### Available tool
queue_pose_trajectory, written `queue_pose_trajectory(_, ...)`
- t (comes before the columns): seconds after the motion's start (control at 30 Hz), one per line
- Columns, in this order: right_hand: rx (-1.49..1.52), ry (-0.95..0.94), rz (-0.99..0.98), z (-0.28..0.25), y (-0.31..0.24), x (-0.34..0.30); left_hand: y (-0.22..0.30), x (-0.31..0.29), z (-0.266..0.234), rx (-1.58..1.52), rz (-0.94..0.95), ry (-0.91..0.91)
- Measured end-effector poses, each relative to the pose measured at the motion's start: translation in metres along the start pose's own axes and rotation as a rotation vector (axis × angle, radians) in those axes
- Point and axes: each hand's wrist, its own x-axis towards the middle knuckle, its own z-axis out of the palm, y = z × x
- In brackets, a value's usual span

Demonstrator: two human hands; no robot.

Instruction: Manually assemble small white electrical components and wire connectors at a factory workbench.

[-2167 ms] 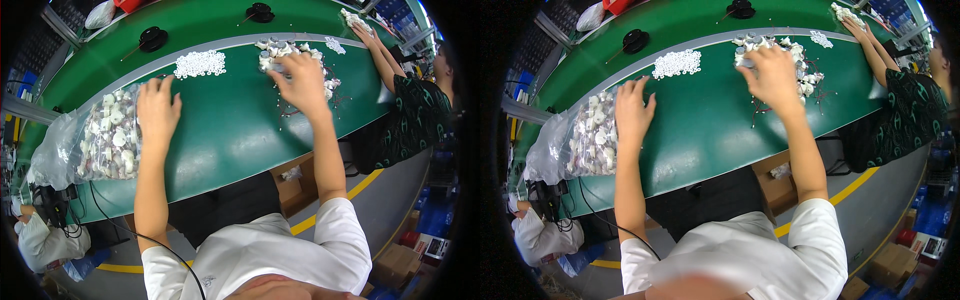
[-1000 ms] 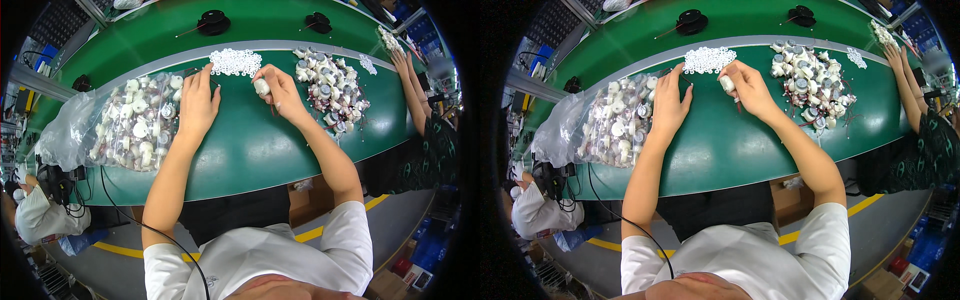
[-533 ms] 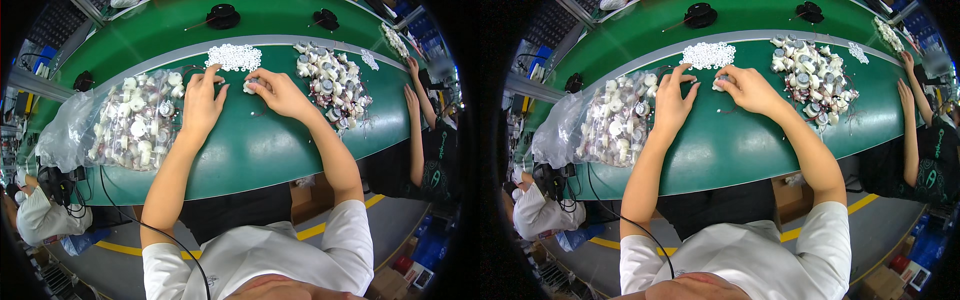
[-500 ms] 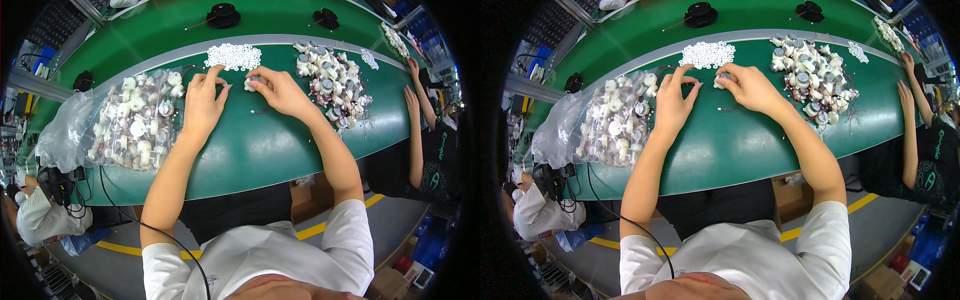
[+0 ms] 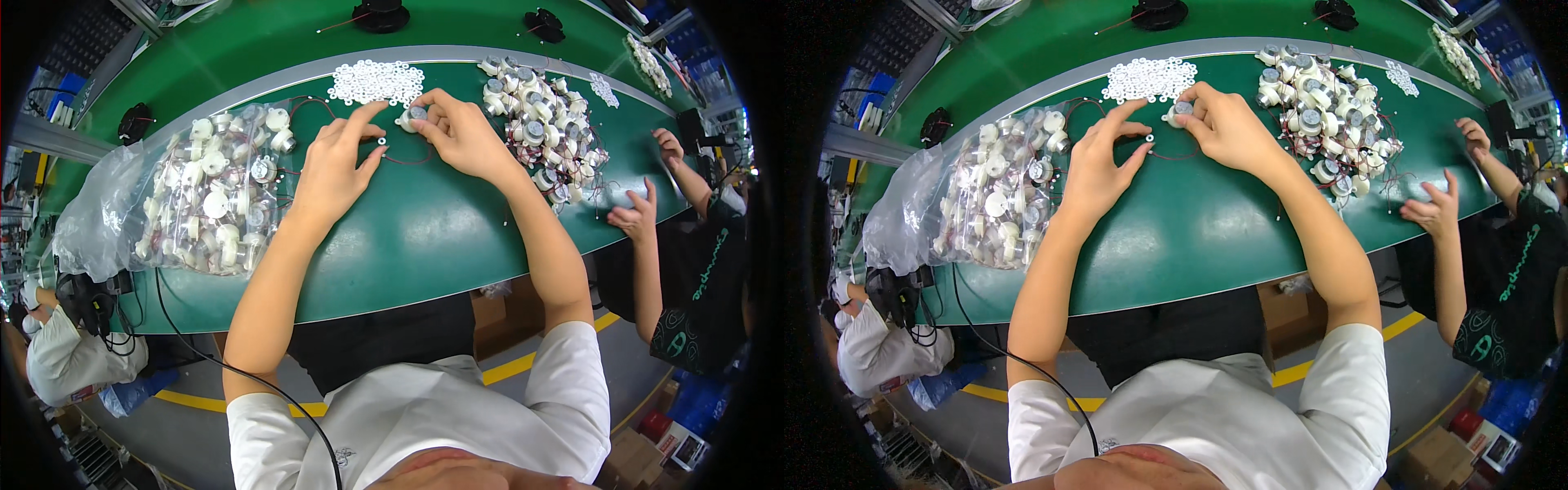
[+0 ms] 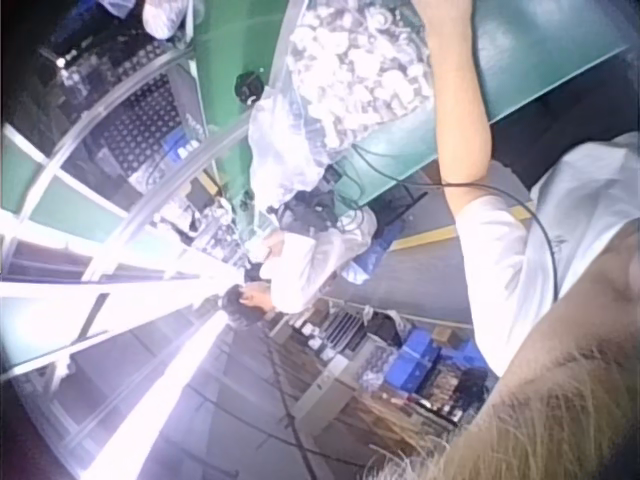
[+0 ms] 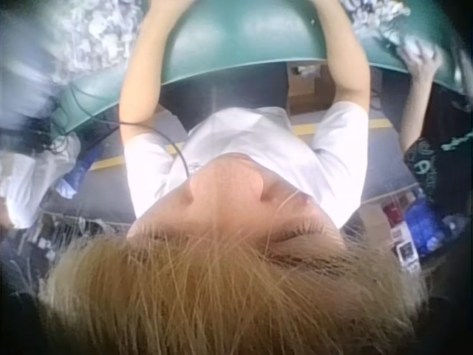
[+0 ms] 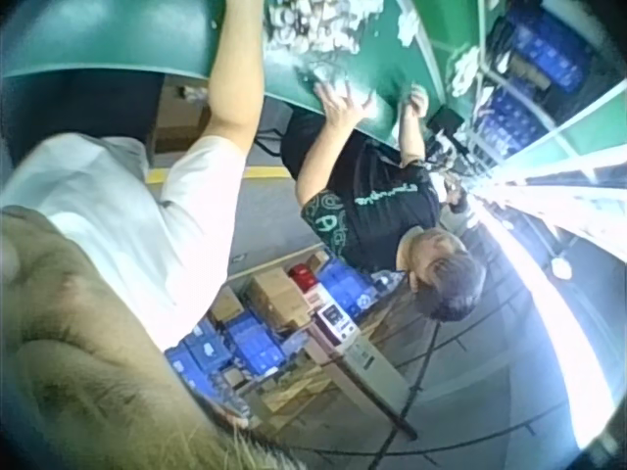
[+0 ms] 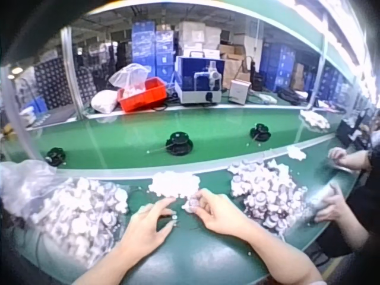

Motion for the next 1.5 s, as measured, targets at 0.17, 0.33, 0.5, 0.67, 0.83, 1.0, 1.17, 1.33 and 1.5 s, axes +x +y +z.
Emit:
queue_pose_trajectory(0.17,0.097,-0.116,0.042,-0.006,0.001,0.002,-0.01,0.004,0.011,-0.096,-0.019,-0.066)
queue_pose_trajectory(0.33,0.093,-0.096,0.055,0.0,0.0,0.002,-0.016,0.011,0.024,-0.143,-0.014,-0.005)
queue_pose_trajectory(0.5,0.025,-0.02,-0.017,0.005,-0.002,0.0,-0.017,0.019,0.027,-0.209,-0.113,0.027)
queue_pose_trajectory(0.67,0.018,0.009,-0.047,0.008,-0.009,0.002,-0.022,0.013,0.026,-0.165,-0.086,0.056)
queue_pose_trajectory(0.83,0.023,0.078,-0.017,0.011,0.003,0.003,-0.011,0.008,0.021,-0.146,-0.065,0.062)
queue_pose_trajectory(1.0,0.069,0.035,0.035,0.014,0.004,0.004,-0.016,0.009,0.024,-0.168,-0.111,0.036)
queue_pose_trajectory(1.17,0.043,0.03,0.056,0.012,0.0,0.003,-0.014,0.007,0.025,-0.185,-0.115,0.003)
queue_pose_trajectory(1.33,0.0,0.042,0.063,0.013,-0.01,0.006,-0.009,0.003,0.022,-0.175,-0.11,0.001)
queue_pose_trajectory(1.5,-0.009,0.029,0.049,0.016,-0.011,0.011,-0.003,0.003,0.017,-0.195,-0.087,-0.012)
